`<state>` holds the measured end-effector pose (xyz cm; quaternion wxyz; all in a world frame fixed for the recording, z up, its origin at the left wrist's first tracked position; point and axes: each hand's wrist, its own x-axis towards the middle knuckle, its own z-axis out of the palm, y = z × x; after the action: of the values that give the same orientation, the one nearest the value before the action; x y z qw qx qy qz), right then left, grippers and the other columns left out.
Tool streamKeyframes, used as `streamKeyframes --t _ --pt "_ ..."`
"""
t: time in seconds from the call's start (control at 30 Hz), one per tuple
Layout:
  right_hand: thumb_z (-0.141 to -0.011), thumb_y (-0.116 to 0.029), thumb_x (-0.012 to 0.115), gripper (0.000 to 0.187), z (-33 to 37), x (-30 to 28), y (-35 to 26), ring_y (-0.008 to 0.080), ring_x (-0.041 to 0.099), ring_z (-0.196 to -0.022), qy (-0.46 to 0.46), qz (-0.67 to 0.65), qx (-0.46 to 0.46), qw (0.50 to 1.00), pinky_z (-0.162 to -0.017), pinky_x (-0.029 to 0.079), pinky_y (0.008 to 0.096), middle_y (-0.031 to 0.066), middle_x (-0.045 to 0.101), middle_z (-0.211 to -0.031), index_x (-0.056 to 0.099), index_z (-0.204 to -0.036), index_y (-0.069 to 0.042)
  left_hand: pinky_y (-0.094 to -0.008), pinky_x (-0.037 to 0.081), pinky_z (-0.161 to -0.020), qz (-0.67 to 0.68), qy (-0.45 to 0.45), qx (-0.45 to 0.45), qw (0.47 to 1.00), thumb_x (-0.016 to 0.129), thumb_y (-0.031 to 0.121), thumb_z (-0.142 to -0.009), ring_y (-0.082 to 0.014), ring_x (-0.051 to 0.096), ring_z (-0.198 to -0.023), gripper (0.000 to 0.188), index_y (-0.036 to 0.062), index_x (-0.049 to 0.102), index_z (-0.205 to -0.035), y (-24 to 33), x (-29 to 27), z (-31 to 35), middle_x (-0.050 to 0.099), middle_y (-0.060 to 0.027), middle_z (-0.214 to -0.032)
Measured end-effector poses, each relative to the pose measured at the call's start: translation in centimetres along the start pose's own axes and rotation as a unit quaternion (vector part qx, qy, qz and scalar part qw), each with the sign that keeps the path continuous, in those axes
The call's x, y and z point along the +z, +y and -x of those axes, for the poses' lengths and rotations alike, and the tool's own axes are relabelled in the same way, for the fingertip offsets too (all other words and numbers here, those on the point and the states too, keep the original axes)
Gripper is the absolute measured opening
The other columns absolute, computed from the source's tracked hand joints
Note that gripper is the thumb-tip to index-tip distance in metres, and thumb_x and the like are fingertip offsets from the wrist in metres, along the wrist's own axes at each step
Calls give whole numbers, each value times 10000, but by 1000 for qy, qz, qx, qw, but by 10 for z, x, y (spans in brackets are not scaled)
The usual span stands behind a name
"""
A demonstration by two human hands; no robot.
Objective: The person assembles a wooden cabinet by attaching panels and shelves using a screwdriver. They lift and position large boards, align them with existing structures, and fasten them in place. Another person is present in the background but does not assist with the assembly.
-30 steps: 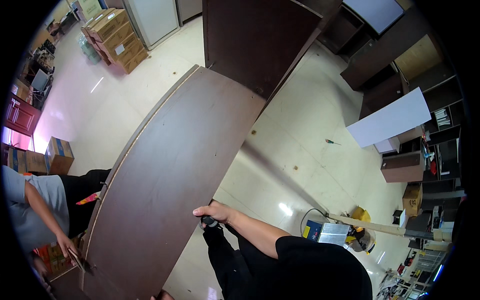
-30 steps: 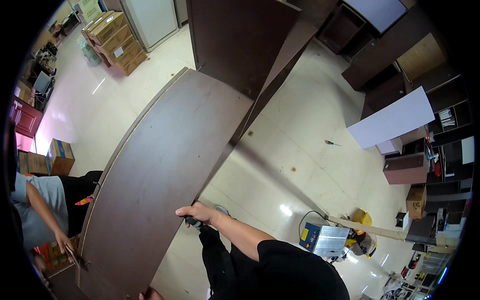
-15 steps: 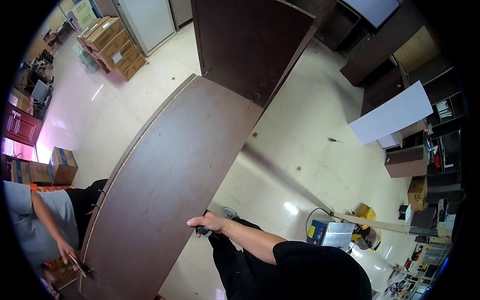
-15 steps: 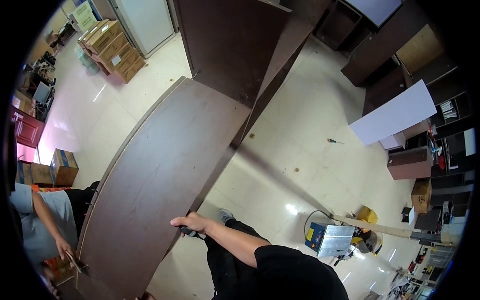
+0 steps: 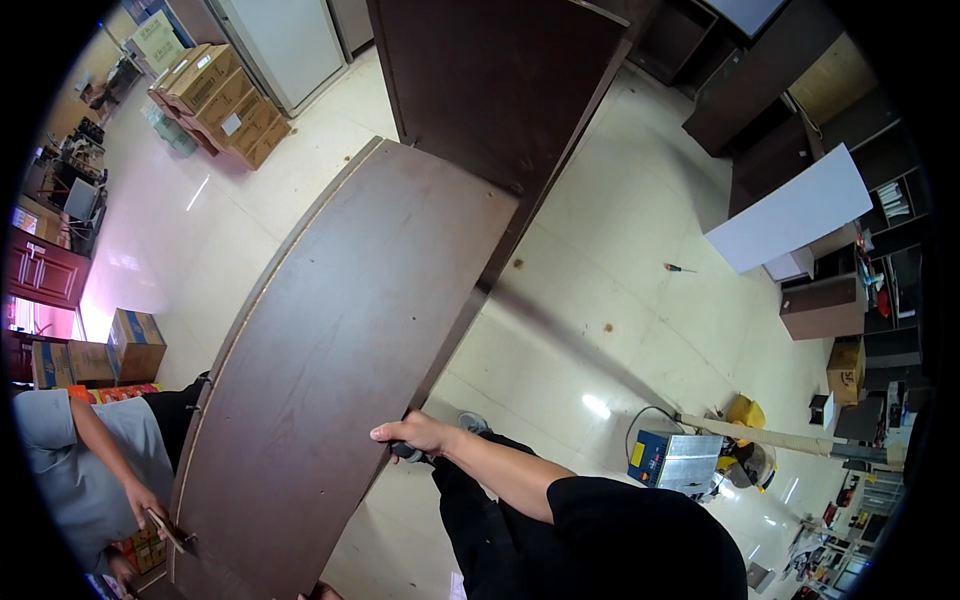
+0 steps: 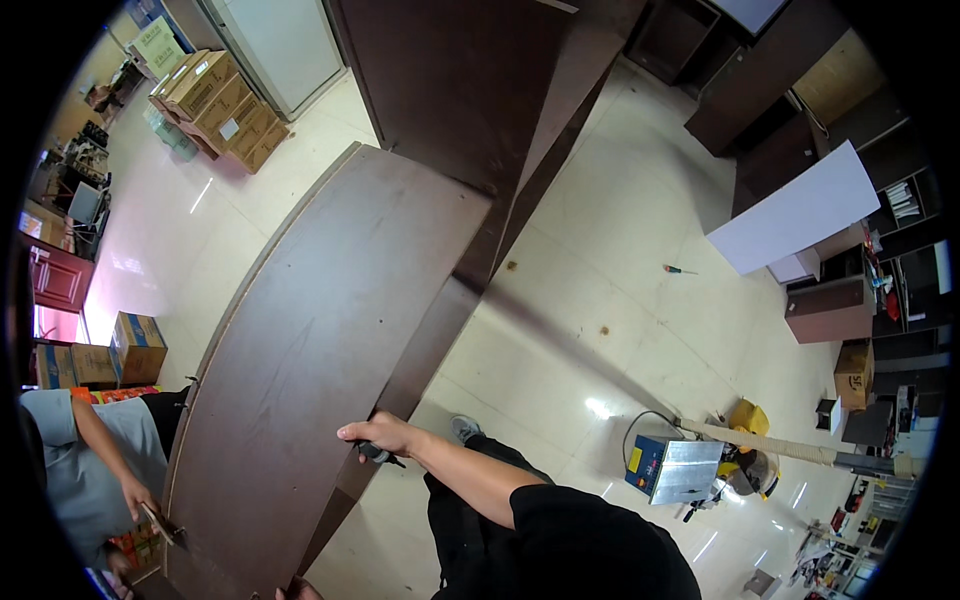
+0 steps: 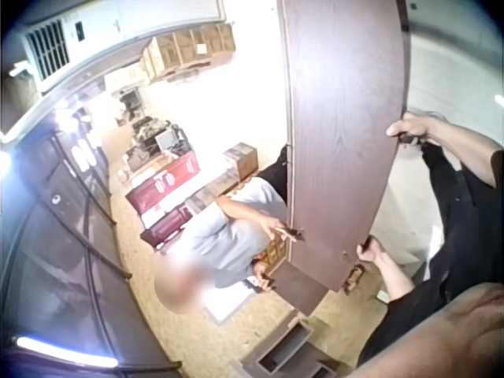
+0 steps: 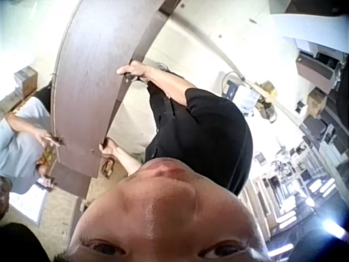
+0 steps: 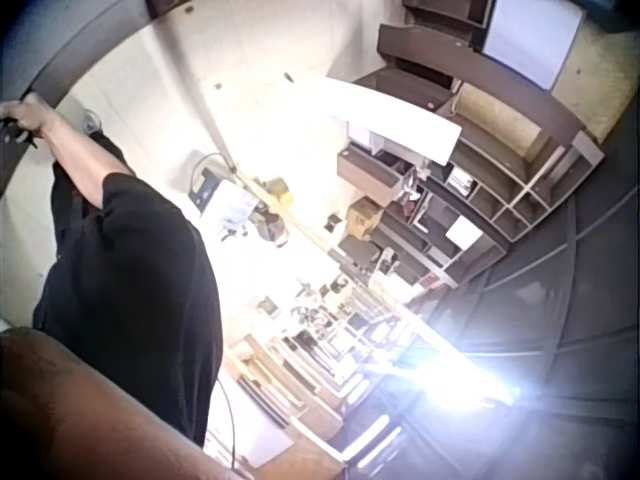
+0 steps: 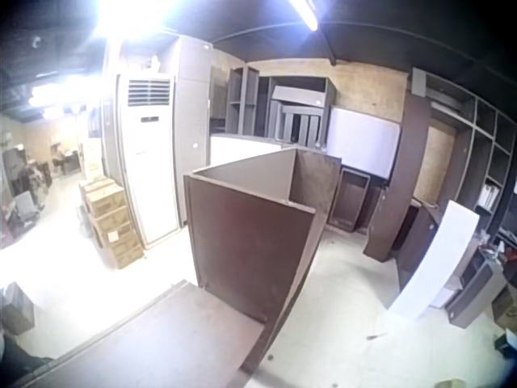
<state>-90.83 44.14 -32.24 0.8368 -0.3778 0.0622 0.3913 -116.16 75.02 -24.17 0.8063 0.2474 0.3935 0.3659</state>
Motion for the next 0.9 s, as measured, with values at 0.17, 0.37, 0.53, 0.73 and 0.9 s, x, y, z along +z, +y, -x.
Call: streamKeyframes --t 0.17,0.37,0.53,0.73,0.9 --pt "-829 -249 662 339 7 8 -8 122 550 -762 -9 -3 -2 1000 -545 524 273 43 555 -921 587 -1045 2 -343 426 -892 -18 -23 -25 999 598 27 -655 -218 568 -970 270 -11 620 -922 10 2 -6 637 -107 -981" --pt "-829 -240 660 340 2 6 -4 134 560 -767 -1 -9 7 1000 -550 527 279 55 568 -950 585 -1058 0 -339 435 -872 -21 -3 -23 1000 586 31 -682 -215 570 -960 265 -30 612 -938 13 5 -5 632 -115 -989" --pt "-828 -233 661 338 -8 -4 13 143 577 -739 13 -6 20 1000 -546 527 279 64 581 -938 586 -1054 6 -329 442 -850 -7 -30 -29 999 585 30 -690 -206 567 -932 260 -36 600 -941 20 -4 -13 626 -110 -980" --pt "-819 -197 671 314 5 6 -2 147 579 -730 22 -26 6 999 -536 534 295 63 577 -924 575 -1042 2 -323 451 -830 -16 -31 -37 999 598 28 -694 -208 571 -911 265 -35 601 -951 17 -3 -5 627 -109 -977" --pt "-823 -174 664 296 10 6 -5 151 575 -734 23 -13 6 1000 -532 537 295 56 560 -900 565 -1041 0 -316 453 -850 -19 -54 -52 997 607 11 -683 -205 576 -928 301 -40 596 -980 17 -12 -14 631 -110 -988"
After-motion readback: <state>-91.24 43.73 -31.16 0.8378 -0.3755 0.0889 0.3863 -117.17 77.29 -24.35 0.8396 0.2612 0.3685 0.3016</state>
